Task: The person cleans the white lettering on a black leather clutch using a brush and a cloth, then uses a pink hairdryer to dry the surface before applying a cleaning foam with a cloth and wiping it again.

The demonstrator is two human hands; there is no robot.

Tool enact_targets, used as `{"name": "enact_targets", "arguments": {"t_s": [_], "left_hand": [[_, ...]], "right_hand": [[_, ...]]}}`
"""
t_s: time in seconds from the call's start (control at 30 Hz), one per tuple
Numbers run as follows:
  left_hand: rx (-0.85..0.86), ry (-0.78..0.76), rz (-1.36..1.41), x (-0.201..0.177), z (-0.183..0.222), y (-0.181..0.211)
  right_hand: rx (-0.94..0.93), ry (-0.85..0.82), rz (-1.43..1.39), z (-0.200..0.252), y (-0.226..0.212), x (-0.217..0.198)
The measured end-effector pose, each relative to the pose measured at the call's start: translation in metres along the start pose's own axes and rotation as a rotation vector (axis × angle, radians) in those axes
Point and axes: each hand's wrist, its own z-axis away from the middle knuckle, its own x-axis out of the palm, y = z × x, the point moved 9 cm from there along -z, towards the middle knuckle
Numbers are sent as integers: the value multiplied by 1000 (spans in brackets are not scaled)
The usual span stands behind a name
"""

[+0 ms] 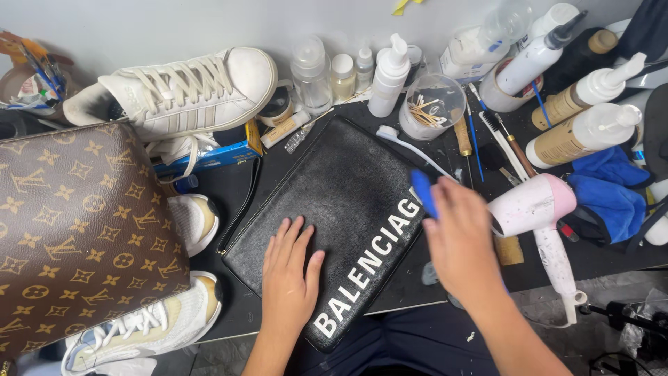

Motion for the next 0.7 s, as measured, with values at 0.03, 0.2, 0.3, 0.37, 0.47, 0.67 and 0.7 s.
{"name": "enact_targets", "arguments": {"t_s": [0.03,0.2,0.3,0.37,0.47,0.67,0.7], "left_hand": [[-1,1,-11,2,5,-5],[-76,1,-10,8,10,-21],[-96,26,54,4,11,-22],[-97,35,84,3,10,-22],[-98,43,94,1,9,-23],[-77,41,84,1,9,-20],[-71,41,83,1,10,-19]], "right_hand": [[-17,-33,-14,-1,-4,13],[-72,-200,3,18,-19,53],[-190,-244,-64,40,-48,61],[-302,-303,-175,60,-72,64],[-511,-474,-351,95,-109,70],[-726,-549,-509,113,-117,69],[-737,-545,-507,116,-118,72]]}}
